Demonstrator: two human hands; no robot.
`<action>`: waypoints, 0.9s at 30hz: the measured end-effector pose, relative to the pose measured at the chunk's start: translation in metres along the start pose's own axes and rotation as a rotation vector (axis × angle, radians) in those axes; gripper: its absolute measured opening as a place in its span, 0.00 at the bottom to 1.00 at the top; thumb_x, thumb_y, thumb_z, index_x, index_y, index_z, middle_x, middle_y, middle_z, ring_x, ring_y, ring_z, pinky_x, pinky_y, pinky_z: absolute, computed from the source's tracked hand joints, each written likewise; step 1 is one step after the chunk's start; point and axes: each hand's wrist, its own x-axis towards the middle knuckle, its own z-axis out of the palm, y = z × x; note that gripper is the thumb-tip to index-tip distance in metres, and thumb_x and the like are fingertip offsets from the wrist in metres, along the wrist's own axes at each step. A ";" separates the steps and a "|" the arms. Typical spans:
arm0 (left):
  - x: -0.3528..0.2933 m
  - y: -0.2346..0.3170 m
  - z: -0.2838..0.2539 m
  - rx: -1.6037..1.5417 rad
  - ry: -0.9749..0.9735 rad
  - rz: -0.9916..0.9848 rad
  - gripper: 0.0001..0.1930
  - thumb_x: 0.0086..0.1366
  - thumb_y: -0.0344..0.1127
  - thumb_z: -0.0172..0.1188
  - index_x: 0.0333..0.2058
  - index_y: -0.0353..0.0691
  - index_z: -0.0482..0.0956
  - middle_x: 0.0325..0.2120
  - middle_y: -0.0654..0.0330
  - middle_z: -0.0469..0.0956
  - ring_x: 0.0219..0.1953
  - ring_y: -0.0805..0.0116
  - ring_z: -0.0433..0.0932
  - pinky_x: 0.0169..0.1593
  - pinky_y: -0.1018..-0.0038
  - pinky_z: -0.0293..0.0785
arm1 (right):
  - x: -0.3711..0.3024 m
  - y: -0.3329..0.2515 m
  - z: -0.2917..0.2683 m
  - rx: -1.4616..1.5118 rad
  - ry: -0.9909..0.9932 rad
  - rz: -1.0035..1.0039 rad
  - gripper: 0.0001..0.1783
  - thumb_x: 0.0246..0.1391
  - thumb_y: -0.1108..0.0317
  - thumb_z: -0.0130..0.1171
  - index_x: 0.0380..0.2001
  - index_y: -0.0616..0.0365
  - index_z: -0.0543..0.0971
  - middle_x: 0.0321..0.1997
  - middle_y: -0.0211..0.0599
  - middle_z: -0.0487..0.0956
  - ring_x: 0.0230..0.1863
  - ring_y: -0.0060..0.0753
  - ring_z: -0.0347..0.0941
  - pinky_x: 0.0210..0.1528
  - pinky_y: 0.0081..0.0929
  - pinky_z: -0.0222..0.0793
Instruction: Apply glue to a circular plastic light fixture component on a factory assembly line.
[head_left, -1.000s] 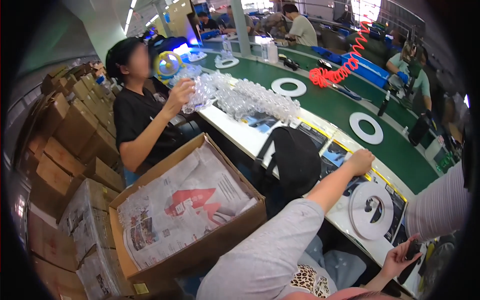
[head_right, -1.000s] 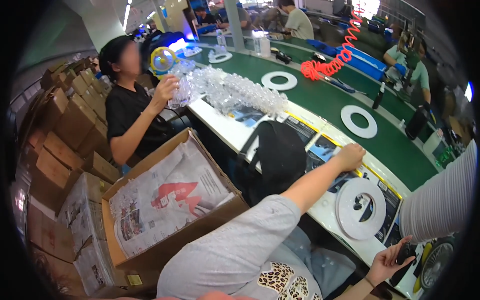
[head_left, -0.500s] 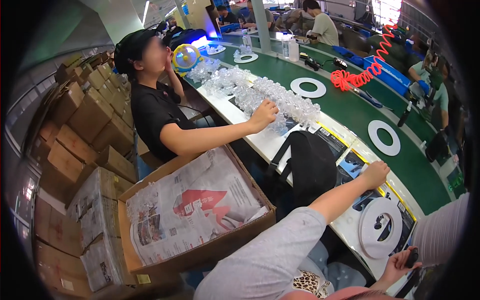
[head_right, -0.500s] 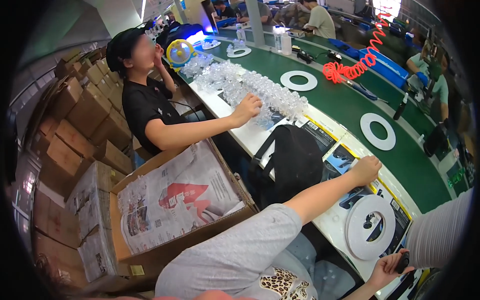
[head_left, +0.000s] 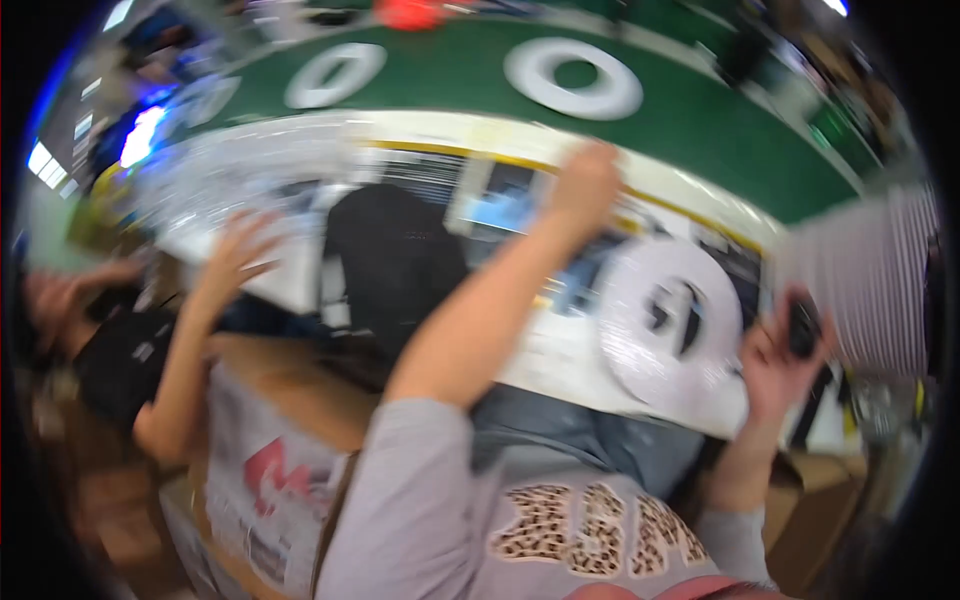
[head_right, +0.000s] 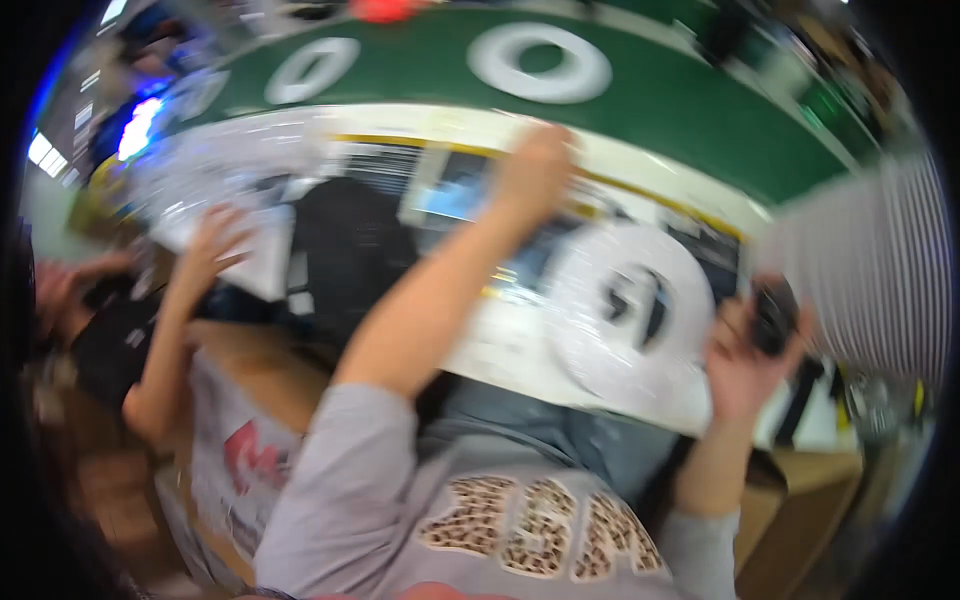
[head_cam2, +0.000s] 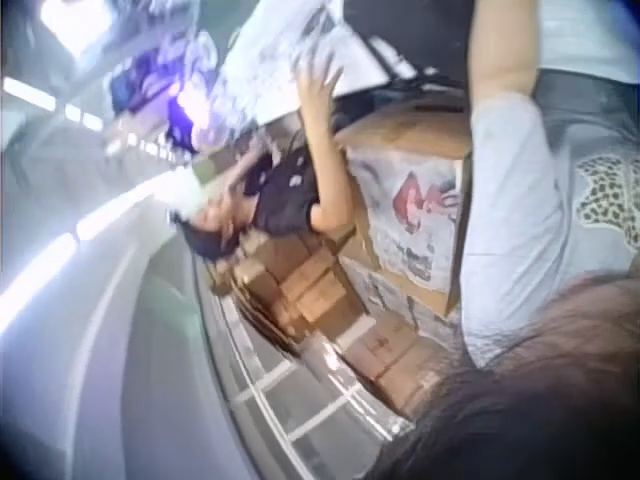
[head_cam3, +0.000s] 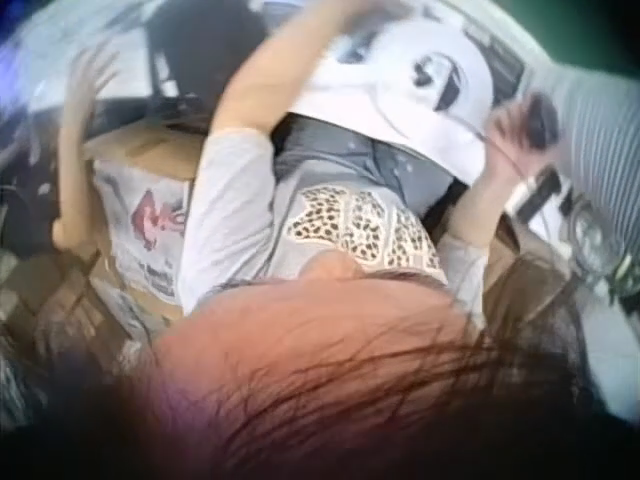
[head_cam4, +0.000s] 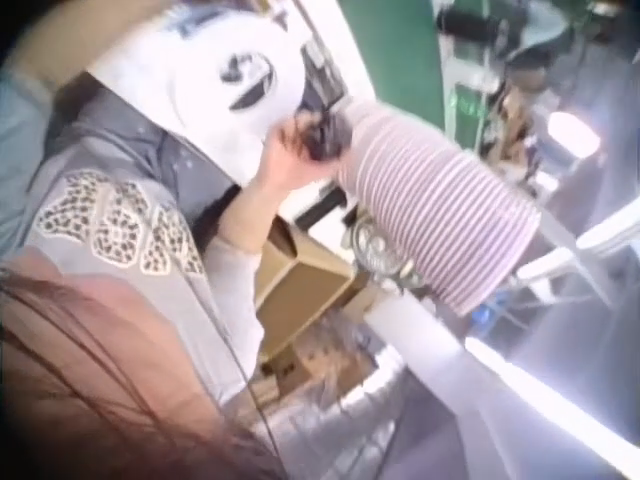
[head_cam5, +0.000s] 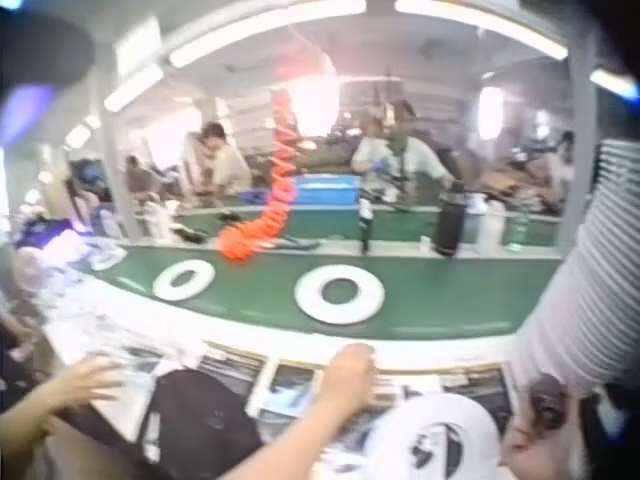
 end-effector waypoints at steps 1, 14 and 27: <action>0.004 -0.002 -0.010 0.044 -0.013 0.066 0.10 0.53 0.28 0.57 0.36 0.37 0.74 0.35 0.50 0.75 0.40 0.51 0.75 0.44 0.60 0.71 | 0.001 0.006 0.012 -0.064 0.146 -0.075 0.29 0.54 0.51 0.56 0.55 0.56 0.67 0.23 0.28 0.64 0.19 0.19 0.48 0.21 0.19 0.44; 0.009 0.027 -0.001 -0.034 -0.012 0.160 0.08 0.54 0.26 0.57 0.34 0.36 0.75 0.34 0.53 0.76 0.40 0.55 0.74 0.46 0.64 0.70 | 0.027 -0.008 0.003 -0.966 0.065 -0.268 0.31 0.44 0.61 0.58 0.50 0.64 0.63 0.44 0.44 0.69 0.44 0.33 0.73 0.45 0.27 0.73; -0.028 0.111 -0.028 0.104 -0.572 0.124 0.35 0.46 0.39 0.69 0.53 0.37 0.67 0.41 0.52 0.72 0.44 0.54 0.71 0.47 0.64 0.69 | 0.044 -0.009 0.015 -0.486 0.149 -0.015 0.22 0.49 0.60 0.55 0.48 0.54 0.69 0.40 0.33 0.73 0.43 0.29 0.71 0.48 0.29 0.68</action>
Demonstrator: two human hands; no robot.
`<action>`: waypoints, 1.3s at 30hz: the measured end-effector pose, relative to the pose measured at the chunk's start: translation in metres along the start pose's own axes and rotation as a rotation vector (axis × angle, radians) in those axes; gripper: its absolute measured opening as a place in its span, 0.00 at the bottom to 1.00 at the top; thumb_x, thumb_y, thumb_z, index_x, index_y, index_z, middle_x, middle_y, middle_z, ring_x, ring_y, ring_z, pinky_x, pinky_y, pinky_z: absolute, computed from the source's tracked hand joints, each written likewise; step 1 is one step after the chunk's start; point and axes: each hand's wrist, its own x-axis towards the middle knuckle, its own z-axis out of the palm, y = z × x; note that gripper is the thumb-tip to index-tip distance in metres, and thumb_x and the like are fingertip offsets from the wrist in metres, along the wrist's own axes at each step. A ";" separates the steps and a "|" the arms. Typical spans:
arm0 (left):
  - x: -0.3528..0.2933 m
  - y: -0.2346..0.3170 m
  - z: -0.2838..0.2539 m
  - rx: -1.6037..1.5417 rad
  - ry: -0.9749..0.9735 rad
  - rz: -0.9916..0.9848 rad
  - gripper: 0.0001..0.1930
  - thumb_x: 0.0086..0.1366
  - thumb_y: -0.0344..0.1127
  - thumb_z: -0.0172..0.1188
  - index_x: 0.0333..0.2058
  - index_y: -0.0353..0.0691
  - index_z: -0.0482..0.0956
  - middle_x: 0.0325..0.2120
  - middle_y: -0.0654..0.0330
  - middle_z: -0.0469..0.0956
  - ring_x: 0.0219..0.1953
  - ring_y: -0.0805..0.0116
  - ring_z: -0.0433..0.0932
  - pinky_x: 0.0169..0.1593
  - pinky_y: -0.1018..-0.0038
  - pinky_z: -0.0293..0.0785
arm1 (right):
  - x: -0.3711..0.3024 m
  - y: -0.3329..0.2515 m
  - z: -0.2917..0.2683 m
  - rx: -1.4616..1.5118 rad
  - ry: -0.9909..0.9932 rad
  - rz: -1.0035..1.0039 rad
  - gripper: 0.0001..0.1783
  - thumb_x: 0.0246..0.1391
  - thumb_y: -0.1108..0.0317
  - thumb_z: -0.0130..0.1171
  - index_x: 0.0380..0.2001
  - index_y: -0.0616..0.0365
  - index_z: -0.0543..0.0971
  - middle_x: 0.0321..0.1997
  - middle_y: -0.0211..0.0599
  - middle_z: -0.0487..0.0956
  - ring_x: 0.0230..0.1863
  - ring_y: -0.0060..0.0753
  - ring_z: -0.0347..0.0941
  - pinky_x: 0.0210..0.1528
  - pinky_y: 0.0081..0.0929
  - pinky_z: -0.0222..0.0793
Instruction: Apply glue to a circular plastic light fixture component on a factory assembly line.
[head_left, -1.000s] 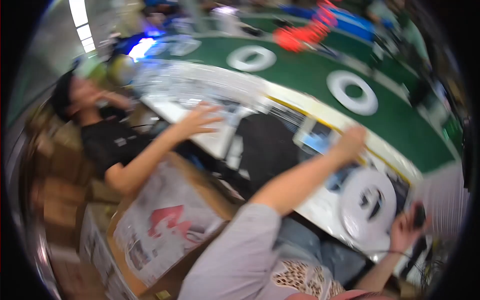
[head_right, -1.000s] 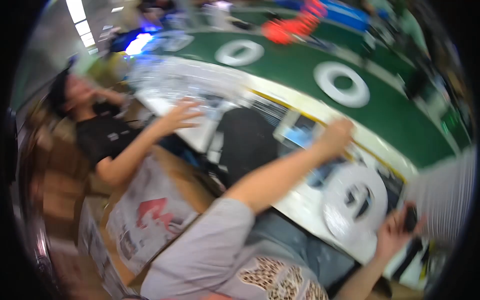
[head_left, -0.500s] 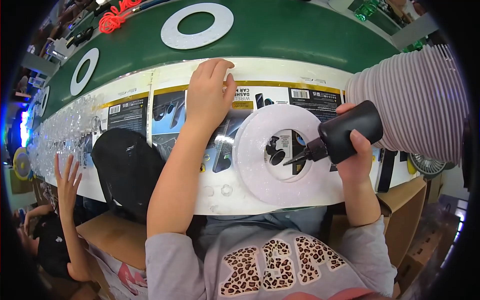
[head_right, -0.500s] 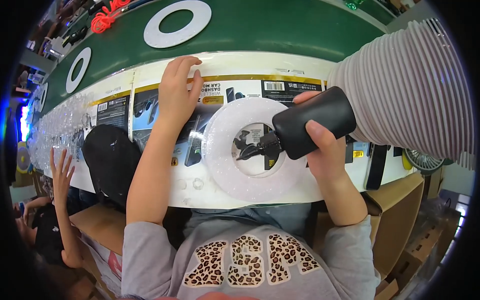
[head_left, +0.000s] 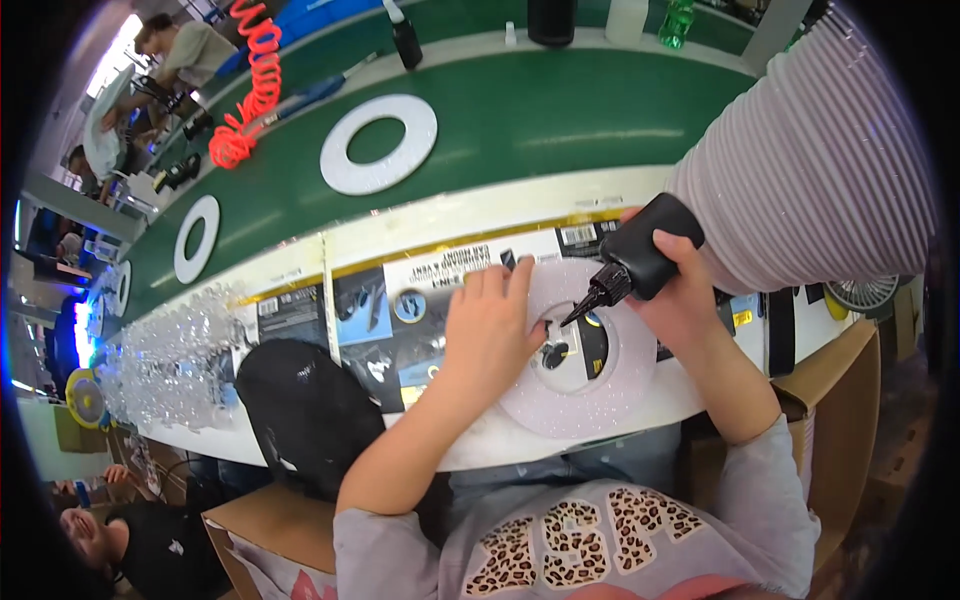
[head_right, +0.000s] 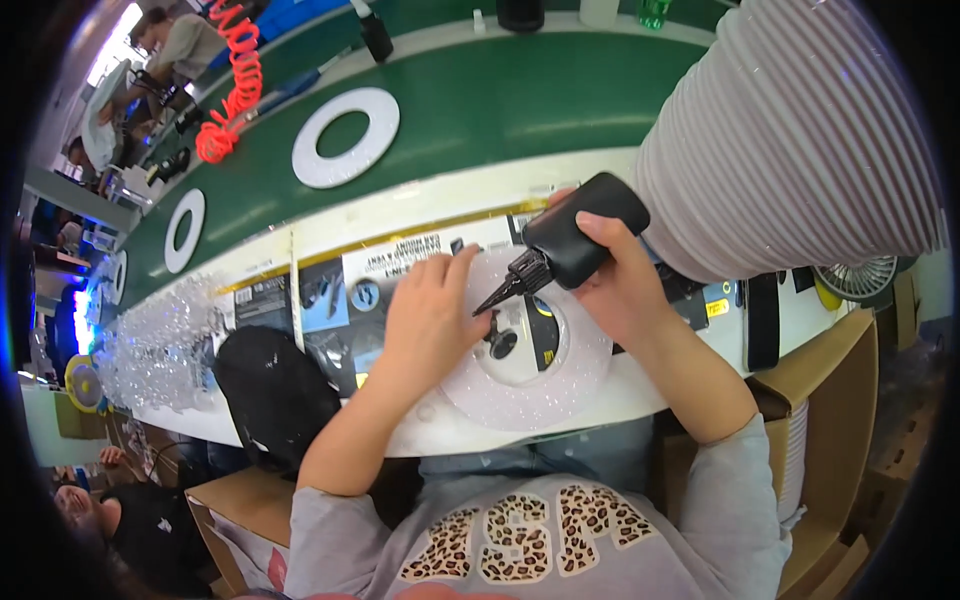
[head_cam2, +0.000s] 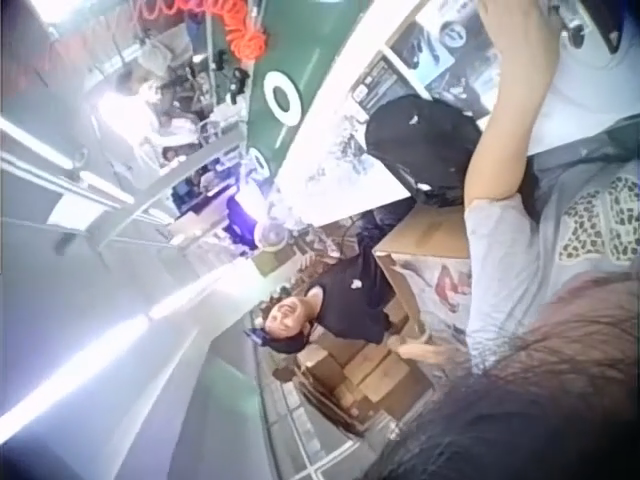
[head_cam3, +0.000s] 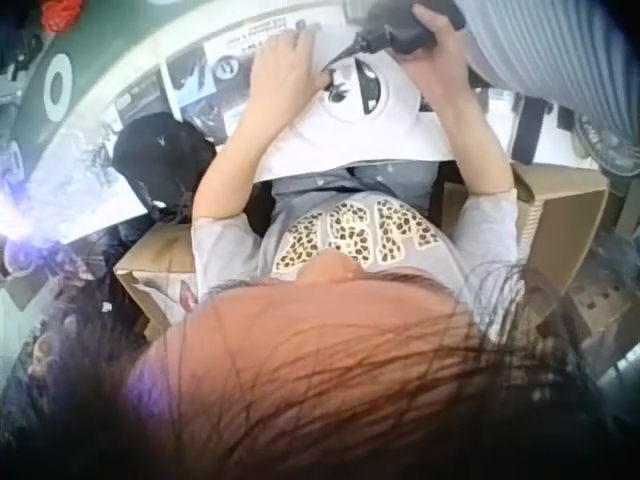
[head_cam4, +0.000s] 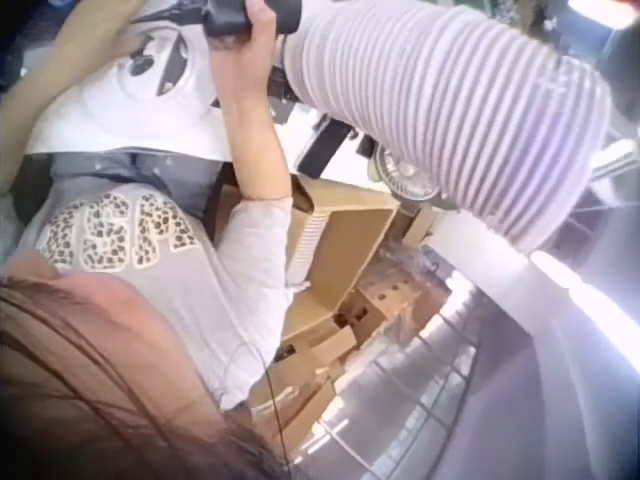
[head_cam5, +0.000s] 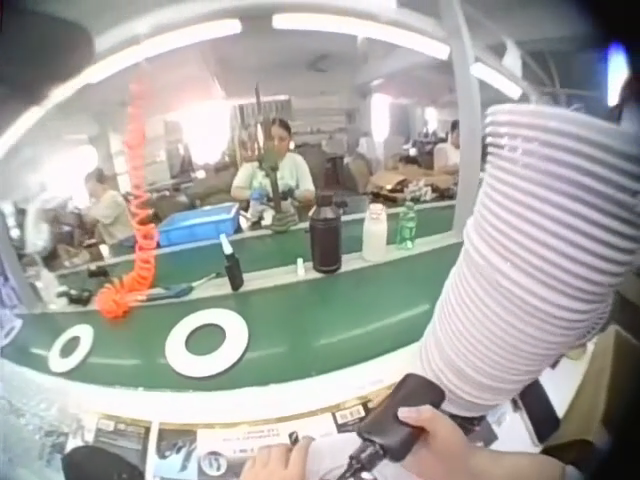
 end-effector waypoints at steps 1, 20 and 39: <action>0.000 -0.002 0.002 0.001 0.010 -0.006 0.35 0.44 0.37 0.68 0.53 0.38 0.67 0.41 0.53 0.71 0.44 0.56 0.71 0.47 0.64 0.69 | 0.003 0.002 -0.002 0.027 -0.027 0.020 0.21 0.51 0.58 0.56 0.47 0.52 0.70 0.41 0.31 0.74 0.43 0.28 0.72 0.45 0.30 0.68; 0.021 -0.050 -0.008 -0.233 0.085 0.068 0.28 0.46 0.29 0.67 0.49 0.39 0.71 0.43 0.54 0.74 0.48 0.54 0.70 0.53 0.64 0.66 | 0.006 0.002 -0.021 -0.791 0.094 -0.607 0.20 0.46 0.68 0.58 0.43 0.61 0.69 0.44 0.37 0.71 0.42 0.24 0.70 0.47 0.21 0.67; 0.018 -0.052 -0.001 -0.218 0.126 0.076 0.28 0.45 0.30 0.68 0.49 0.40 0.71 0.41 0.56 0.75 0.46 0.57 0.71 0.51 0.65 0.67 | 0.006 0.007 -0.012 -1.011 -0.014 -0.673 0.13 0.52 0.71 0.59 0.41 0.61 0.74 0.34 0.31 0.76 0.35 0.20 0.70 0.39 0.17 0.66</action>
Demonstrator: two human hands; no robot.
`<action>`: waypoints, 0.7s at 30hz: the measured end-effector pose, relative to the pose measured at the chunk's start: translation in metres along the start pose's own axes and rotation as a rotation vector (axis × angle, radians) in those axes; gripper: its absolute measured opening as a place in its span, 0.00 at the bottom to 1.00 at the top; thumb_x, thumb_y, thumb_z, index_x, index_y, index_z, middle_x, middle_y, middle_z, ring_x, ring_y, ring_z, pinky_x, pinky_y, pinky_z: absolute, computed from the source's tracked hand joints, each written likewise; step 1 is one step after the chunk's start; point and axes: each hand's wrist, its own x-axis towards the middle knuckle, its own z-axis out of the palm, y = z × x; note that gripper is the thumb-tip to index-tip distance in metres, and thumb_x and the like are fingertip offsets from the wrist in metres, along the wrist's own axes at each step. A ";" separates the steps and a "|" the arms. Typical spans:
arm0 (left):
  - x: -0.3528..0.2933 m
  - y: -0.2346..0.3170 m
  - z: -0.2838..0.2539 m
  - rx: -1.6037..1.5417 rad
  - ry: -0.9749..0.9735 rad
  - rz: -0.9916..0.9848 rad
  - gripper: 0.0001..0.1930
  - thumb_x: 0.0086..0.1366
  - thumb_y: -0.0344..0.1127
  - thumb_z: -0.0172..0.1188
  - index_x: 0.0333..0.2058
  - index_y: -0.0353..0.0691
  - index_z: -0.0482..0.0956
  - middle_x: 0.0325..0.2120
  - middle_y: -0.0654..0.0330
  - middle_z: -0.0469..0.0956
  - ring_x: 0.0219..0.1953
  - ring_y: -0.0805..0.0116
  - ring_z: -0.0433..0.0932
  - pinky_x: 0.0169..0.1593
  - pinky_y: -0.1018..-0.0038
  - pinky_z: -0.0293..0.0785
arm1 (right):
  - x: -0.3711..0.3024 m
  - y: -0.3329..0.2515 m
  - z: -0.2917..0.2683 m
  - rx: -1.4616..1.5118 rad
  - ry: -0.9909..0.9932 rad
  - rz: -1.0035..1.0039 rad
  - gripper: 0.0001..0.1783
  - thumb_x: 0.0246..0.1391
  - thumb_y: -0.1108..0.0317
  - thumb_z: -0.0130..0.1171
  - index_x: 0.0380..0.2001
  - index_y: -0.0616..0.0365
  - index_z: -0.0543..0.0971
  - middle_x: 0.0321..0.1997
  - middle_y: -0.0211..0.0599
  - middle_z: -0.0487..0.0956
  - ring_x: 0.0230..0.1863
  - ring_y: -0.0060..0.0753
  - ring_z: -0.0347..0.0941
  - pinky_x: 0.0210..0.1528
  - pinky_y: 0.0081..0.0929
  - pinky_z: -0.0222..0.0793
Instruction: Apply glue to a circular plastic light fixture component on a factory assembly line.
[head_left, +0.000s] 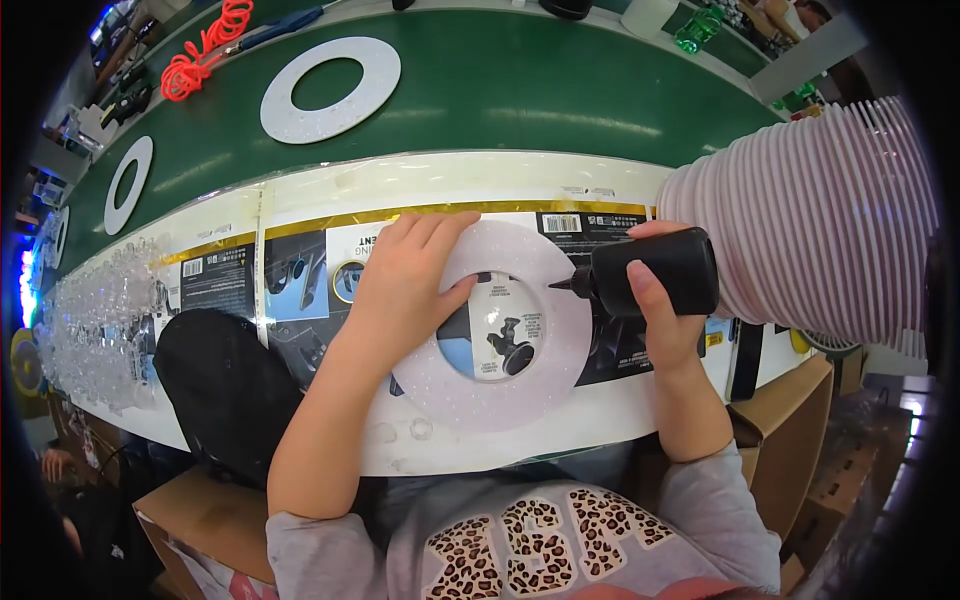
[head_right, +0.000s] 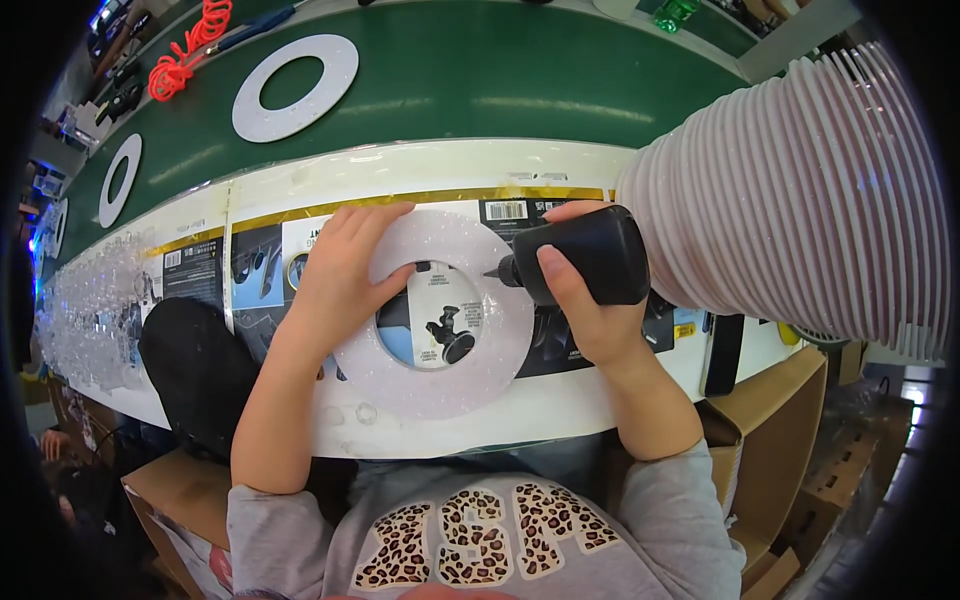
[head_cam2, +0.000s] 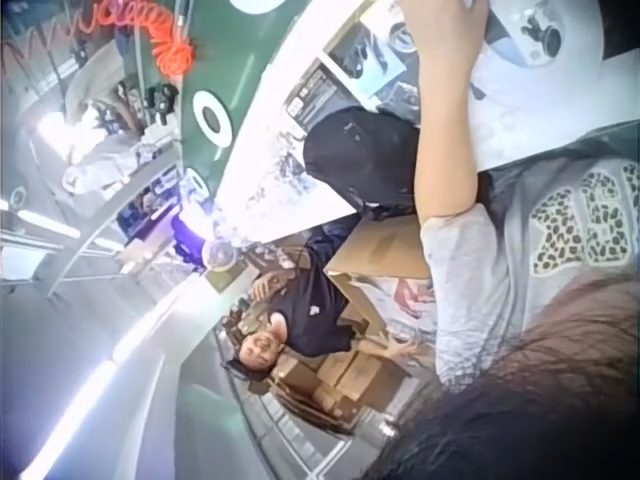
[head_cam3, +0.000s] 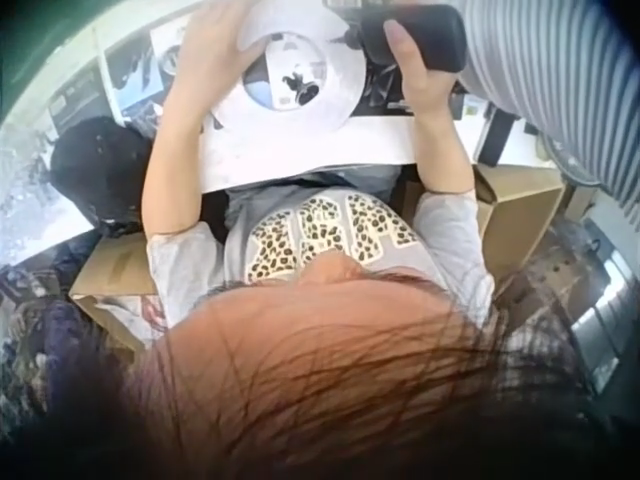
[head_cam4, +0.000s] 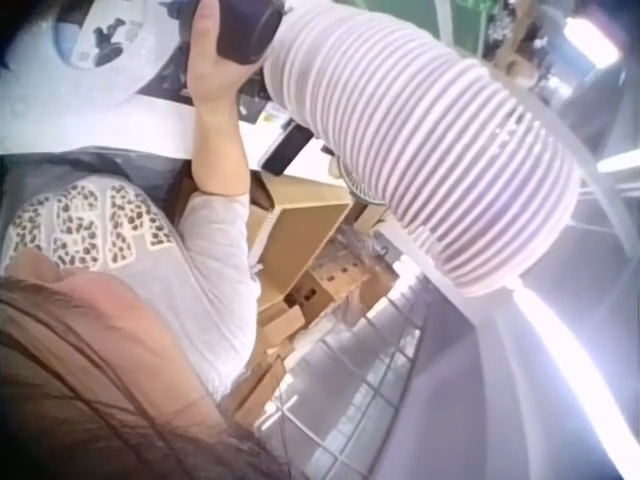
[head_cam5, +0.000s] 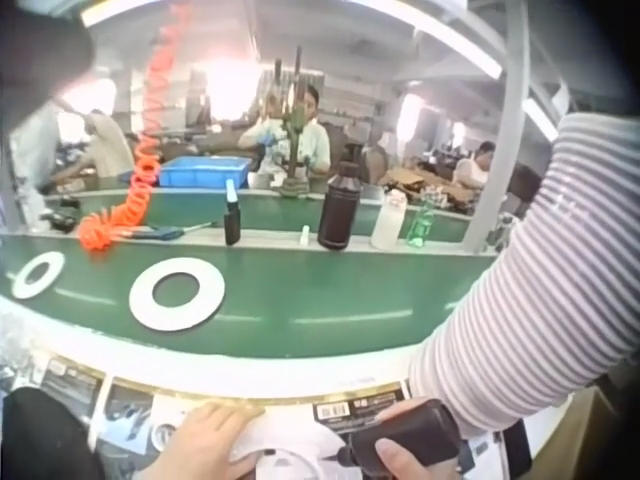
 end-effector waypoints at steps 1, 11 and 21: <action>0.000 0.000 0.000 0.001 -0.002 -0.002 0.28 0.45 0.30 0.68 0.49 0.40 0.71 0.41 0.56 0.75 0.46 0.57 0.71 0.51 0.65 0.67 | 0.000 -0.001 0.000 0.009 -0.002 0.018 0.13 0.52 0.71 0.59 0.41 0.61 0.74 0.34 0.31 0.76 0.35 0.20 0.70 0.39 0.17 0.66; -0.001 -0.001 0.001 0.010 -0.016 -0.008 0.28 0.46 0.30 0.68 0.49 0.40 0.71 0.41 0.56 0.75 0.46 0.57 0.71 0.52 0.65 0.67 | -0.001 0.002 0.002 0.010 -0.013 0.046 0.13 0.52 0.70 0.59 0.42 0.60 0.74 0.33 0.31 0.76 0.35 0.20 0.71 0.39 0.17 0.66; 0.000 -0.001 0.002 0.013 -0.009 -0.008 0.28 0.45 0.30 0.68 0.48 0.40 0.71 0.41 0.56 0.75 0.46 0.57 0.71 0.52 0.65 0.67 | -0.001 0.003 0.002 0.016 -0.006 0.052 0.13 0.53 0.70 0.59 0.42 0.60 0.74 0.33 0.31 0.76 0.34 0.19 0.71 0.39 0.17 0.66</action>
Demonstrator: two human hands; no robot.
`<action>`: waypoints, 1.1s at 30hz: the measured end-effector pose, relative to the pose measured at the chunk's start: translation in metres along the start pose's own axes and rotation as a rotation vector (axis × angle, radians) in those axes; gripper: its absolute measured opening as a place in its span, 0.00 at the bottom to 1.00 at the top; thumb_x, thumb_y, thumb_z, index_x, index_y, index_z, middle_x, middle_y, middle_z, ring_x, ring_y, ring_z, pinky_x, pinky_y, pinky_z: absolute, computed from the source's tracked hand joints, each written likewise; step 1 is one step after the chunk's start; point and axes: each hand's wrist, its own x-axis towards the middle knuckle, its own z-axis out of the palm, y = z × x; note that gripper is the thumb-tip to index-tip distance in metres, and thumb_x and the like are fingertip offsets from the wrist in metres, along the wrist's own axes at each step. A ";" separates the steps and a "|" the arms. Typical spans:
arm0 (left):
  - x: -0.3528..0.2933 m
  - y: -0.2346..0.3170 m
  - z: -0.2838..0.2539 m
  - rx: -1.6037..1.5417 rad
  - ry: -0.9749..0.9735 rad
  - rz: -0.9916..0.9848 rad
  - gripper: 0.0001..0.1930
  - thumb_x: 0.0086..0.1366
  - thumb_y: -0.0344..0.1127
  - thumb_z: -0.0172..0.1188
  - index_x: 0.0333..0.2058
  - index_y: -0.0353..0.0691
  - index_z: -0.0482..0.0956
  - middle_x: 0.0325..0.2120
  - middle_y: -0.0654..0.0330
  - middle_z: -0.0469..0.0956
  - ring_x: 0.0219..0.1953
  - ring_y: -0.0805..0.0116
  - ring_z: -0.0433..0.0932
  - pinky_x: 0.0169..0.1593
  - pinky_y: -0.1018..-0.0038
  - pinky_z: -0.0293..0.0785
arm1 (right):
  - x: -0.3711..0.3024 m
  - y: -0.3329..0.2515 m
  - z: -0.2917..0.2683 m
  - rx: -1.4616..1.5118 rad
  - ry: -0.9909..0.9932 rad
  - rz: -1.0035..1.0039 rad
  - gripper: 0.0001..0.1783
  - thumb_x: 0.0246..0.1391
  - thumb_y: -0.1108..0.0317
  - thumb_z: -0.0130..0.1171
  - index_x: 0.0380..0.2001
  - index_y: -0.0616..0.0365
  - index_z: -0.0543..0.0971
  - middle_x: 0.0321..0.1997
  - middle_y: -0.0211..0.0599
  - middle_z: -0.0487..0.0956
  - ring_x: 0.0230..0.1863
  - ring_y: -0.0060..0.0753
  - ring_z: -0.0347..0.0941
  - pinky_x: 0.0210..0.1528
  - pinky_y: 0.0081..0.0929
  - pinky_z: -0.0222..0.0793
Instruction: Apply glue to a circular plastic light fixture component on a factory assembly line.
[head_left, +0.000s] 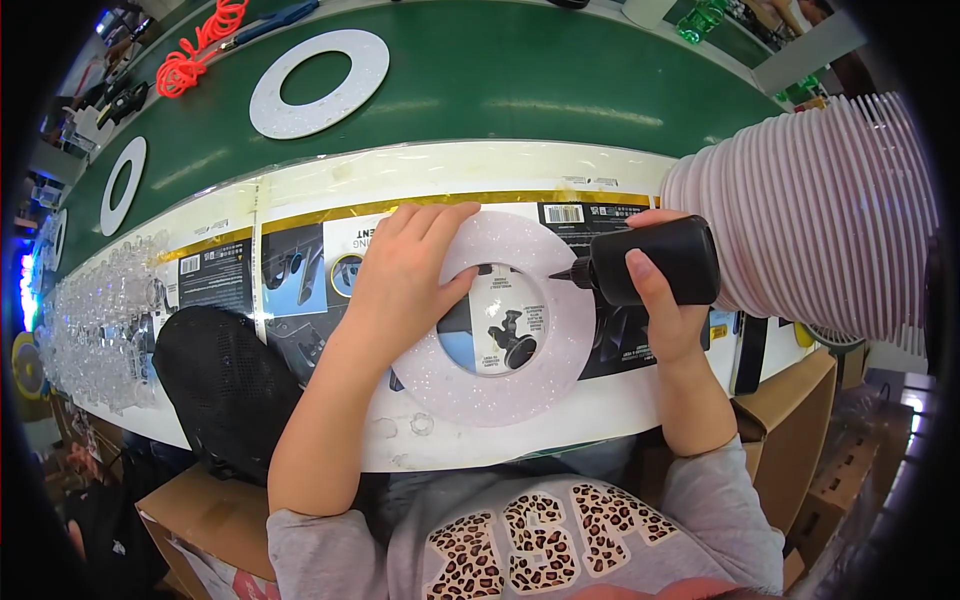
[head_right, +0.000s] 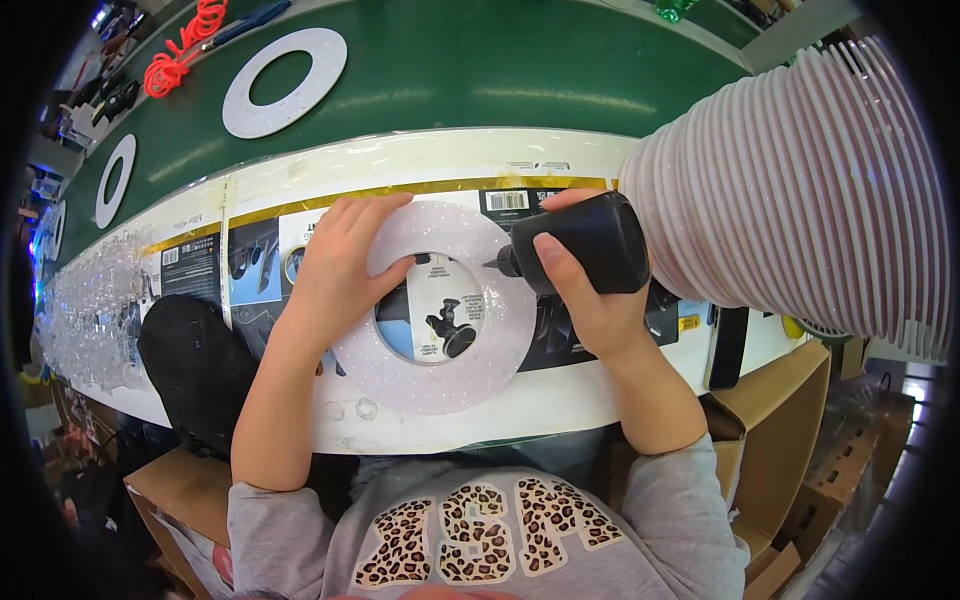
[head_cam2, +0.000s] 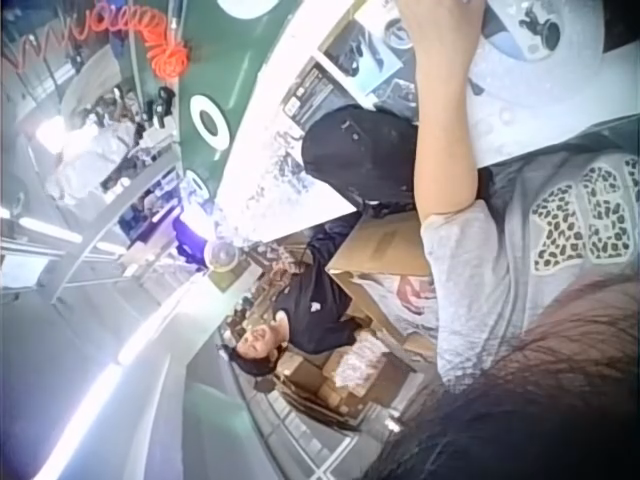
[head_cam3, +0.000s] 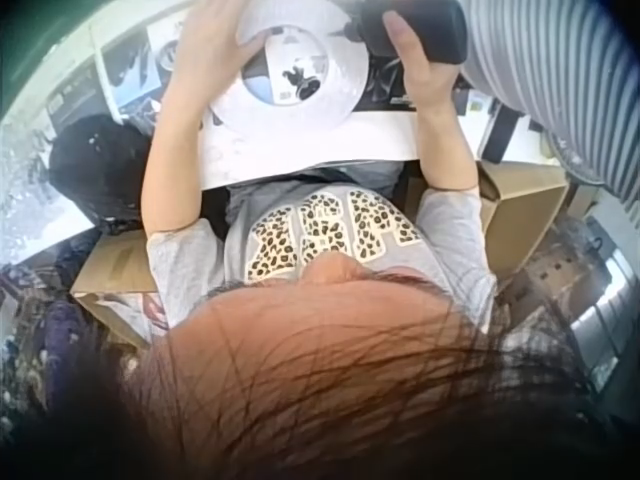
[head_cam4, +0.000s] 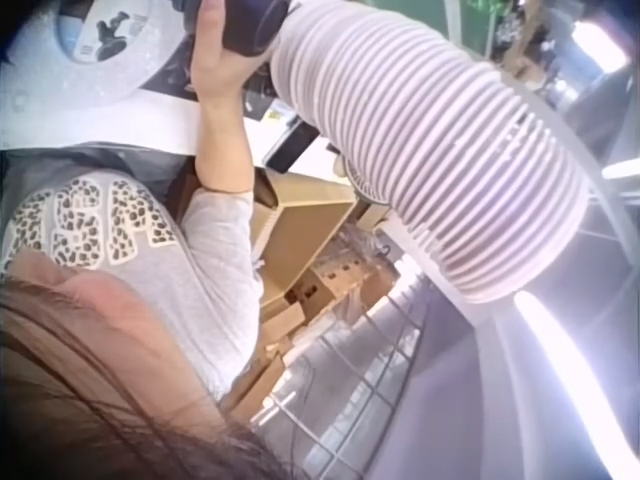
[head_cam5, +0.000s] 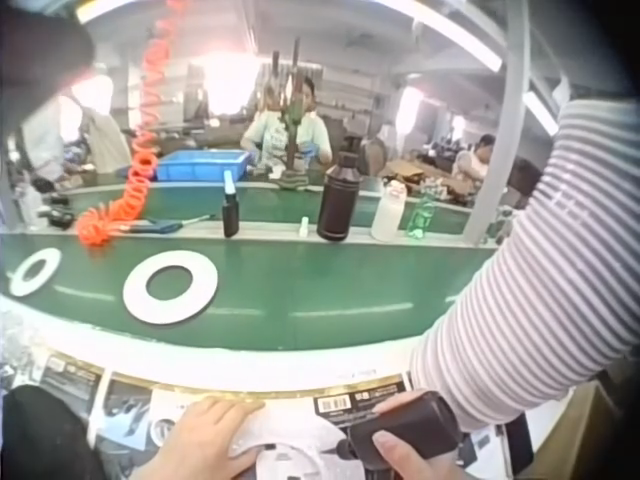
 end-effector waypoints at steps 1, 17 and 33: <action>0.000 0.000 0.000 0.000 0.000 0.000 0.28 0.45 0.30 0.68 0.48 0.40 0.71 0.41 0.56 0.75 0.46 0.57 0.71 0.52 0.65 0.67 | 0.000 0.000 0.000 -0.003 0.003 -0.001 0.13 0.52 0.70 0.59 0.42 0.60 0.74 0.33 0.31 0.76 0.34 0.19 0.70 0.39 0.17 0.66; 0.001 0.001 -0.002 -0.010 0.007 0.004 0.28 0.45 0.29 0.68 0.48 0.39 0.72 0.41 0.56 0.75 0.46 0.57 0.72 0.51 0.65 0.67 | 0.004 0.000 -0.004 0.016 0.028 0.023 0.12 0.53 0.70 0.59 0.40 0.60 0.74 0.34 0.31 0.76 0.36 0.20 0.71 0.40 0.17 0.66; 0.005 -0.002 -0.012 0.029 -0.013 -0.094 0.27 0.49 0.26 0.65 0.51 0.39 0.70 0.44 0.53 0.74 0.49 0.53 0.70 0.53 0.63 0.66 | 0.006 -0.001 -0.011 0.021 0.078 0.047 0.08 0.49 0.73 0.63 0.33 0.62 0.76 0.30 0.30 0.78 0.32 0.19 0.73 0.38 0.19 0.69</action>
